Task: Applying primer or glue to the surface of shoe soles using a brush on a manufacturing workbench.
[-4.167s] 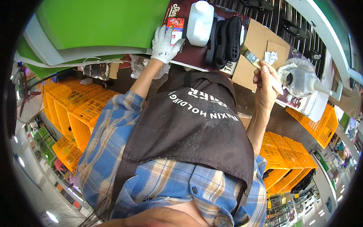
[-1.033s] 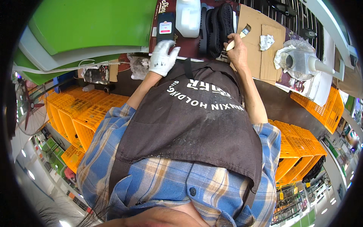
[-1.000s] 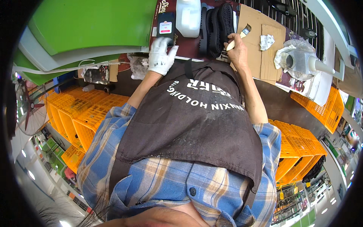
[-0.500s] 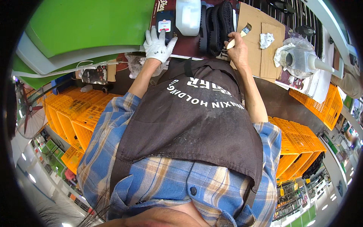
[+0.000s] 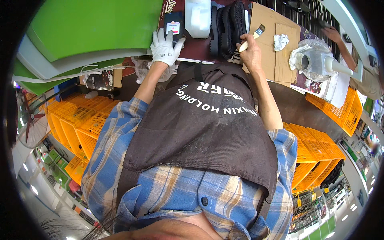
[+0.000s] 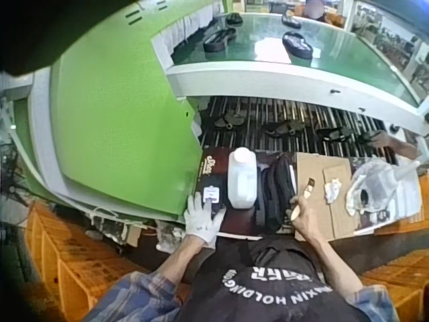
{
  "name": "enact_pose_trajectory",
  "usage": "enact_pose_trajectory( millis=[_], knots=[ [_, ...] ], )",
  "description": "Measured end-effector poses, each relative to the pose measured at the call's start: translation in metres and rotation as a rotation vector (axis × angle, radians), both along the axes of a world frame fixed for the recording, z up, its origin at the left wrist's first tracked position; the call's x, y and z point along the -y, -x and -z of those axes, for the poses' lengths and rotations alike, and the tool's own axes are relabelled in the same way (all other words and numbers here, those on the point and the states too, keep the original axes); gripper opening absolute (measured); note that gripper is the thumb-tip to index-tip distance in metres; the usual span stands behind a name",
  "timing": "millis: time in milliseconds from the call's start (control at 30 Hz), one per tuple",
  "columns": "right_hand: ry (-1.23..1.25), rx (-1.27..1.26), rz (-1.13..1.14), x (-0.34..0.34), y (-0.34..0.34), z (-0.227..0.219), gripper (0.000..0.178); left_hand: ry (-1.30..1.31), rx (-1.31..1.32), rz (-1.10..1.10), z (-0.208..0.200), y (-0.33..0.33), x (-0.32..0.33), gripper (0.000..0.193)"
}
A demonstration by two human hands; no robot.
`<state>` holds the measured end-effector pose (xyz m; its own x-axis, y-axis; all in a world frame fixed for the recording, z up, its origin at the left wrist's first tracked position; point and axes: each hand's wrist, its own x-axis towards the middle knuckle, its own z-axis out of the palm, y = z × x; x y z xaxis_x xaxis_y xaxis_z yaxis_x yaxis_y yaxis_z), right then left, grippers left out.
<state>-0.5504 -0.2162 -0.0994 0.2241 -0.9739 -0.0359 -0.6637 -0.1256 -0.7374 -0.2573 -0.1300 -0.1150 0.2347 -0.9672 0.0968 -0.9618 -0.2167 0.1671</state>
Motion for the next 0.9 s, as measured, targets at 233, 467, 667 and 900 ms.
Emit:
enact_pose_trajectory(
  millis=[233,467,667,900],
  knots=[
    [-0.039,0.05,-0.075,0.009,-0.002,-0.015,0.035,-0.268,-0.698,0.155,-0.08,0.024,-0.01,0.042],
    [-0.207,0.284,0.004,0.024,0.004,-0.06,0.034,-0.723,-2.064,-0.166,-0.109,0.085,0.017,0.062],
    [-0.231,0.31,-0.037,-0.003,0.005,-0.106,0.03,-0.814,-2.586,-0.304,-0.084,0.132,0.056,0.08],
    [-0.099,0.436,0.072,-0.032,0.038,-0.108,0.02,-0.724,-2.632,-0.231,-0.045,0.165,0.064,0.038]
  ],
)
